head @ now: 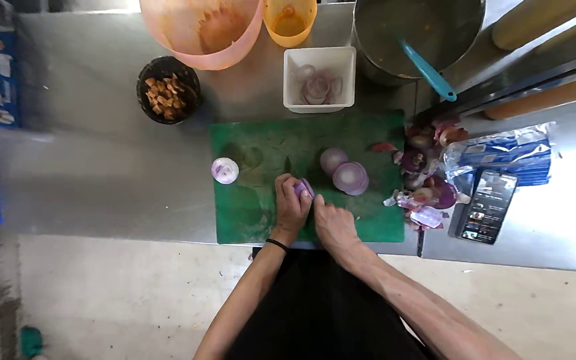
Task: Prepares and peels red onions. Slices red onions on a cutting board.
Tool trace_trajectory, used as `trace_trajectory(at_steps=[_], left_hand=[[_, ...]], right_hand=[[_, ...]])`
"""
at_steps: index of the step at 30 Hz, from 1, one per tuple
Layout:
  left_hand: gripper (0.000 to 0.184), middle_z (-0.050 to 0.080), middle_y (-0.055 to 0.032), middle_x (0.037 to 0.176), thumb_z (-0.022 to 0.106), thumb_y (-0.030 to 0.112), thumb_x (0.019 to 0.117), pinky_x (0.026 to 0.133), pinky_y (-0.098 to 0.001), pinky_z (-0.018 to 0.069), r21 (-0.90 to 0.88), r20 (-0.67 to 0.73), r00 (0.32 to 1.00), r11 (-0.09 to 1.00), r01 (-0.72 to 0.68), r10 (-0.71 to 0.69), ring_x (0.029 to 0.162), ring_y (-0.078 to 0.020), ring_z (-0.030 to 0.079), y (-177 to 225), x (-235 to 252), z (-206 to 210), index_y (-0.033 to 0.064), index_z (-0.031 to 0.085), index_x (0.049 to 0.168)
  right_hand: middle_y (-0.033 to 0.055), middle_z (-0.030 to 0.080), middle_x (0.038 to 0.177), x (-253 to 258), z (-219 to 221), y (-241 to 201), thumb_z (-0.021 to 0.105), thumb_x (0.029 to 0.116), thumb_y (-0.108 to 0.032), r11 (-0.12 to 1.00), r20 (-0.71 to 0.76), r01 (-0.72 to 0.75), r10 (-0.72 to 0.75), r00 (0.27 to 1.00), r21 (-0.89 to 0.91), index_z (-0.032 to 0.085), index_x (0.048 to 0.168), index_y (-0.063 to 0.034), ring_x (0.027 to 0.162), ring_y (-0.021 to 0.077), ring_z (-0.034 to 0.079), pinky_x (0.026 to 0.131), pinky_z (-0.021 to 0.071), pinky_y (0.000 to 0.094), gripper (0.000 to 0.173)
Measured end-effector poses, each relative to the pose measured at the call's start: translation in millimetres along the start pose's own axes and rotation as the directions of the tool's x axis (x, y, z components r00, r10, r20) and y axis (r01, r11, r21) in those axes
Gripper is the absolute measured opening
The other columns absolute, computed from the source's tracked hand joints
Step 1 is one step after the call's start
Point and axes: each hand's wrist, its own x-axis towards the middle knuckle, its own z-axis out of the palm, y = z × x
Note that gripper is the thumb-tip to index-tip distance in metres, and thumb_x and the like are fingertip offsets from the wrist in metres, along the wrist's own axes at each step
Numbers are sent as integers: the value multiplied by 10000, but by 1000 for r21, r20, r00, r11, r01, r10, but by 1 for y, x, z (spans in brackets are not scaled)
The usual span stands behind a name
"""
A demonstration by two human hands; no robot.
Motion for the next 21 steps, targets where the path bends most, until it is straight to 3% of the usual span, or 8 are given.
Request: trace_trajectory(at_steps=[7,11,17,21], left_hand=[[452,548,-215,1132,382,376,1056,950,-311,505,27,-25,1000,1000,12,-11,1061,-252,588,3,0,1,-36,559,1114],[443,534,-203,1130,352,370,1066,959,-297,491,20,-9,1000,1000,18,-18,1075,-246,573,4,0,-1,-23,550,1111],[389,526,-212,1143,374,315,1059,999,-327,472,36,-16,999,999,36,-36,1112,-272,557,7,-2,-2,-39,528,1114],[377,539,-221,1135,386,293,1044,993,-346,476,75,-8,999,997,33,-33,1100,-300,565,7,-2,-2,-42,545,1112]], right_hand=[[200,672,802,-43,46,31,637,955,-47,1000,-133,0,4,991,26,627,1146,5,676,394,701,554,559,501,197],[170,649,702,-77,81,54,645,954,-93,1000,-263,4,2,965,23,655,993,1,577,360,685,485,546,478,102],[164,675,734,-74,60,48,606,991,-166,995,-189,-32,49,981,89,643,1067,-23,652,378,707,551,556,512,167],[130,623,662,-77,45,46,622,950,-129,998,-351,29,-10,936,49,629,971,-24,553,332,667,464,522,459,107]])
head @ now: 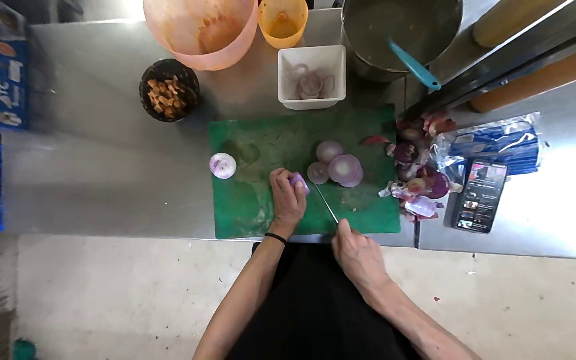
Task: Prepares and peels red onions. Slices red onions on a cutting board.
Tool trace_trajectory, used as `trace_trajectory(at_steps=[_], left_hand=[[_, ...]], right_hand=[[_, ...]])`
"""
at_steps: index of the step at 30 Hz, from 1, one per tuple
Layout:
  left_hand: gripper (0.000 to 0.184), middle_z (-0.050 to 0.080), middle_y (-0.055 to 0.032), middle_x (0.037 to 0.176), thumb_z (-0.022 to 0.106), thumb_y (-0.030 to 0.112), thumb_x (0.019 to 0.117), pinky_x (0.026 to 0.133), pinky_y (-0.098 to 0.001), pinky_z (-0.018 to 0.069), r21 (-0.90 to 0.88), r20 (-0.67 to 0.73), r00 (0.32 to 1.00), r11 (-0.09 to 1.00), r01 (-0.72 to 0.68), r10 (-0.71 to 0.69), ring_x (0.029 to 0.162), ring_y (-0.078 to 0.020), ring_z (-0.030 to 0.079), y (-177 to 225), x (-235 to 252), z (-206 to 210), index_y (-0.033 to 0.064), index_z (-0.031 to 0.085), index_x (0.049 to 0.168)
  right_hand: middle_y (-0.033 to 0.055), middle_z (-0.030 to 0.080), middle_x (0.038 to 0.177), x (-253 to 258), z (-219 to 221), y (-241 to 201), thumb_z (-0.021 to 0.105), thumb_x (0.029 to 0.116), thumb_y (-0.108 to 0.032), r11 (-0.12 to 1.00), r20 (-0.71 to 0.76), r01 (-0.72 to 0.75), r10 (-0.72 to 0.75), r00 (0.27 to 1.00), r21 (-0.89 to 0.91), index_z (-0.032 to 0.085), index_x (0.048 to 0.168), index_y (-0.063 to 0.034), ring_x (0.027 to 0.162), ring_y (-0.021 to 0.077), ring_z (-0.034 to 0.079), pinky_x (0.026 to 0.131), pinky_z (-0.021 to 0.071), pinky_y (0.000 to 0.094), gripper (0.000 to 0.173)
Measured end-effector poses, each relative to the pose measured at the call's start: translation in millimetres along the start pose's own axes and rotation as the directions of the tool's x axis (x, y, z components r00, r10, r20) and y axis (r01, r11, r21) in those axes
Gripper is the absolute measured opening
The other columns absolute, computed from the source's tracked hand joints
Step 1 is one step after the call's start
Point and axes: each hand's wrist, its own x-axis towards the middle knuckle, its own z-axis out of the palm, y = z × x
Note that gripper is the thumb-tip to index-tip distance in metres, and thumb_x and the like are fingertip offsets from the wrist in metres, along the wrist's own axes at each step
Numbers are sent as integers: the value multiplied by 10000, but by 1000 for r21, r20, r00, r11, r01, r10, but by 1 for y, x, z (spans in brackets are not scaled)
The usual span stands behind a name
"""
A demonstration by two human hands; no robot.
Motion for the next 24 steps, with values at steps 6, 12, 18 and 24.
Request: trace_trajectory(at_steps=[6,12,18,24], left_hand=[[348,547,-229,1132,389,259,1037,1003,-366,469,29,-5,1000,999,-15,15,1102,-317,566,1,1,0,-48,542,1096],[340,540,-226,1129,378,253,1041,996,-353,471,43,-16,1000,999,-19,20,1097,-315,564,2,1,1,-44,538,1078],[360,542,-244,1137,370,261,1048,991,-370,485,77,-15,999,996,-47,48,1095,-332,578,1,-1,2,-49,546,1091],[338,539,-225,1129,362,257,1051,987,-329,483,83,-22,998,995,-61,63,1087,-297,576,-1,0,2,-29,539,1088]], right_hand=[[134,623,668,26,-3,-25,663,922,-109,998,-85,53,-54,995,-14,649,968,-27,537,324,655,439,505,436,94],[130,622,670,28,0,-28,668,912,-83,997,-109,65,-69,992,-37,650,956,-26,542,315,658,435,501,419,74],[126,617,667,29,4,-27,671,906,-82,998,-89,57,-57,994,-9,648,964,-25,535,312,653,439,505,422,84],[135,623,664,35,1,-27,675,914,-81,997,-42,69,-68,997,19,649,971,-19,536,325,657,446,513,437,89]])
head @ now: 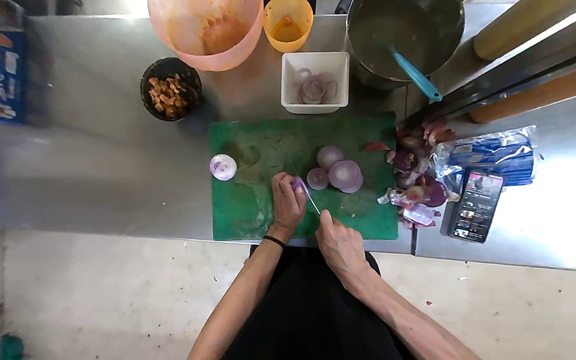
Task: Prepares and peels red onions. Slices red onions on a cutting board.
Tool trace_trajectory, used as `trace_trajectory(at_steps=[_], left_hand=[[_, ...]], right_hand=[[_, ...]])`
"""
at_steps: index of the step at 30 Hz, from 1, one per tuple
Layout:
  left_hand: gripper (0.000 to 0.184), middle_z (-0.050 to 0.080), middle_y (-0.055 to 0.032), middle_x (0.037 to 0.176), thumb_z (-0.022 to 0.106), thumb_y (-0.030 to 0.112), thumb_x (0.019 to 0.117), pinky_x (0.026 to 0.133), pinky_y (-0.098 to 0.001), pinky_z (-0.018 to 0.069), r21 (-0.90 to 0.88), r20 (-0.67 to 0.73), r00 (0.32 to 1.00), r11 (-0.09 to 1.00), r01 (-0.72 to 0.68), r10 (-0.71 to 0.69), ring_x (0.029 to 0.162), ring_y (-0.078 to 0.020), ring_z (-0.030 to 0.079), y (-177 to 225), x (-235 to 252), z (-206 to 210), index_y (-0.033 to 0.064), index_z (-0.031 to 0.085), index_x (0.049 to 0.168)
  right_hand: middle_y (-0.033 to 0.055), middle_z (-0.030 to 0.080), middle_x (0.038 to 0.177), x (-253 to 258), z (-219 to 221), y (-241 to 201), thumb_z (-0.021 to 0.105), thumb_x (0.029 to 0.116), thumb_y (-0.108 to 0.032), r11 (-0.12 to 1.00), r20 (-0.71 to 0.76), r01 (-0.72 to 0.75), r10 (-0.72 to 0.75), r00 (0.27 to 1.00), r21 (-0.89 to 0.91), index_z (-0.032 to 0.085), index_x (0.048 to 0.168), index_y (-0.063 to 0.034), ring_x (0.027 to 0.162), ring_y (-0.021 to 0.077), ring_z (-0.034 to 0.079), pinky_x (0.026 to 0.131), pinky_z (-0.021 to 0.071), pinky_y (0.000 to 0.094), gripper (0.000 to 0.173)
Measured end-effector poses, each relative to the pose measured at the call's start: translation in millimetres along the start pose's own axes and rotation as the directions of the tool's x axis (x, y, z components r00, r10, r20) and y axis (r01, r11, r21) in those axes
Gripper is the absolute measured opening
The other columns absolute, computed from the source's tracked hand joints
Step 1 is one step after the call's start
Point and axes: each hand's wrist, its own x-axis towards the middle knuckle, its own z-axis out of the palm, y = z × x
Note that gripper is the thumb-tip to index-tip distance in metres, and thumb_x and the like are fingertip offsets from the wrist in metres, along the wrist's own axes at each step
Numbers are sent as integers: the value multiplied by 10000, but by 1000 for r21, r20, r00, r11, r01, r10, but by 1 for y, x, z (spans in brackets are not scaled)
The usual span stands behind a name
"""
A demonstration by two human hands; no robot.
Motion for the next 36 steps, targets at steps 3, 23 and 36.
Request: trace_trajectory(at_steps=[3,23,36], left_hand=[[345,544,-214,1104,345,259,1062,978,-324,485,-35,-2,1000,999,-6,6,1074,-280,577,-2,1,-1,-28,535,1080],[366,560,-216,1121,364,307,1060,995,-358,483,-41,8,999,998,-50,50,1102,-312,582,1,-4,-1,3,569,1065],[358,545,-196,1110,345,273,1048,976,-305,481,-150,20,1000,988,22,-19,1085,-255,571,-3,-1,-1,-20,550,1067]], right_hand=[[143,629,661,12,2,0,659,932,-92,999,33,20,-22,999,37,650,992,-11,549,339,664,464,522,455,101],[177,705,868,40,-52,-36,577,1024,-152,984,427,-140,175,887,-112,585,1177,-34,811,377,728,646,570,499,194],[123,607,656,-9,8,-1,668,907,-76,1000,20,-15,16,1000,-19,640,950,-25,534,311,652,446,509,422,72]])
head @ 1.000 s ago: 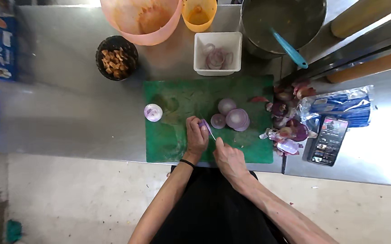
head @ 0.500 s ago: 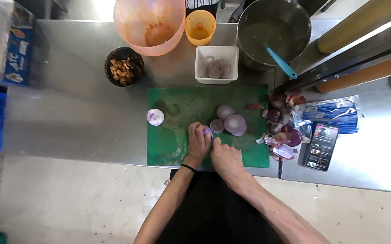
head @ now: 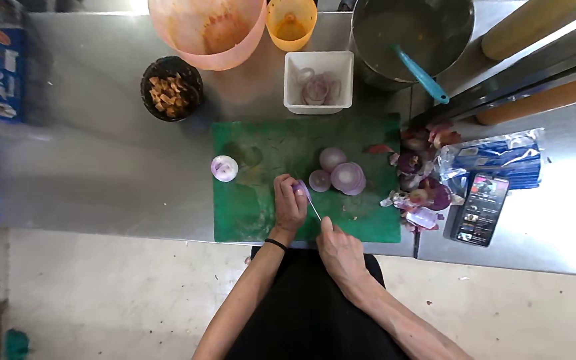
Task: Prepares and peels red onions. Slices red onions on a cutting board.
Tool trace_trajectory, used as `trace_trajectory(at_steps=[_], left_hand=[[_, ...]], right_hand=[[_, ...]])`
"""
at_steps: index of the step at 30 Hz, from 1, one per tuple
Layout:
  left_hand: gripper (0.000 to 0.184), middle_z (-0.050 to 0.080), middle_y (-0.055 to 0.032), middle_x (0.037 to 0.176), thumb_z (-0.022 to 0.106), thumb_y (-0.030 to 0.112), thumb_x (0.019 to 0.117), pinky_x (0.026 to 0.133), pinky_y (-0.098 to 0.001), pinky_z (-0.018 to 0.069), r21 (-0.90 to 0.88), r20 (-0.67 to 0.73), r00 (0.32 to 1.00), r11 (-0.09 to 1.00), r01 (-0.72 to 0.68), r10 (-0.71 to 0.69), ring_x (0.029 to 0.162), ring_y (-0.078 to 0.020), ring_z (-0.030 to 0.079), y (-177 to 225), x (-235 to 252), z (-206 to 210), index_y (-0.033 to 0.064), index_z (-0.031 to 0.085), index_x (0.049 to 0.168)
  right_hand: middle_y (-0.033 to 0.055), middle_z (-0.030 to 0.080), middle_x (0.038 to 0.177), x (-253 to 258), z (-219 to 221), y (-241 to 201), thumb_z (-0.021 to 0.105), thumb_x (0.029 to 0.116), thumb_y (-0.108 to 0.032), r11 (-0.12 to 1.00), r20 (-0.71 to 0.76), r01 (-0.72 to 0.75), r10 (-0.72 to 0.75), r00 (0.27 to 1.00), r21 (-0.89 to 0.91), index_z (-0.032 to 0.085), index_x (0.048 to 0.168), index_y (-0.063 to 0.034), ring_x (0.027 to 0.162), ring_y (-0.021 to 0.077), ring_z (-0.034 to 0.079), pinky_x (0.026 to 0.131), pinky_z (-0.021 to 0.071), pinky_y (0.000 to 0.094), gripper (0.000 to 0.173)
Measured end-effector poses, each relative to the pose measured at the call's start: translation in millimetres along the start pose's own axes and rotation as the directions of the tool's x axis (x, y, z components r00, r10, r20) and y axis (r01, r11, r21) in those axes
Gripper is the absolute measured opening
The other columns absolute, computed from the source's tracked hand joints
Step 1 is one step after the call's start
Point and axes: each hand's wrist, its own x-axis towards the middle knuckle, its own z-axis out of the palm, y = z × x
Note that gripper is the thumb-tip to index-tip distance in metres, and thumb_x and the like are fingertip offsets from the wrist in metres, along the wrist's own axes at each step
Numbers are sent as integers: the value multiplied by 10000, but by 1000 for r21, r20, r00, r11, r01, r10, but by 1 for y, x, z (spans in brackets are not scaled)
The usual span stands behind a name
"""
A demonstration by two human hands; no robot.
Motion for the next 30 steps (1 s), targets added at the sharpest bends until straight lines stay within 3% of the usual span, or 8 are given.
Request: trace_trajectory(at_steps=[7,13,16,19,22,26,30], left_hand=[[323,565,-202,1071,342,192,1025,951,-314,495,-62,-14,998,997,54,-55,1043,-250,585,-1,5,0,-50,556,1026],[402,547,-192,1097,298,263,1053,943,-290,494,-50,21,990,989,138,-137,1046,-229,579,5,6,-3,-49,551,1068],[470,538,-216,1168,326,376,1061,993,-326,487,0,18,998,998,63,-63,1124,-267,571,5,0,-4,-32,550,1122],[397,553,-231,1161,401,335,1050,1012,-360,476,76,-2,999,997,-31,32,1133,-312,571,3,-2,-1,-20,568,1116],[353,563,-234,1137,423,288,1024,991,-375,490,97,4,1000,995,-31,31,1104,-331,582,3,-1,-1,-22,581,1086],[384,555,-218,1134,368,315,1049,997,-345,483,45,-5,1000,999,17,-17,1114,-295,577,2,1,0,-19,556,1073],[425,558,-182,1099,343,376,1069,989,-327,482,-1,-28,1000,1000,7,-7,1092,-253,576,-1,0,3,-1,539,1075]], right_hand=[[159,642,692,33,-3,-4,658,950,-101,998,122,22,-29,992,58,641,1014,-13,599,361,682,501,535,479,110],[173,679,766,47,-10,-11,596,996,-109,1000,214,-24,23,977,1,630,1102,-16,682,379,708,562,557,494,146],[179,696,831,49,-42,-25,571,1018,-132,993,380,-104,115,918,-50,595,1160,-33,777,388,722,621,565,519,175],[183,700,862,47,-52,-32,558,1027,-123,988,426,-131,153,892,-80,577,1201,-25,804,389,724,639,571,510,200],[179,701,863,43,-40,-30,559,1030,-138,988,390,-136,154,908,-73,578,1210,-29,798,385,723,641,568,506,211],[174,677,780,21,-14,-15,627,976,-100,996,153,-84,85,985,-14,639,1087,-12,661,365,704,537,552,479,142],[150,647,723,-5,-1,2,667,932,-92,997,74,-45,49,996,-57,653,1011,-22,591,336,681,489,538,452,106]])
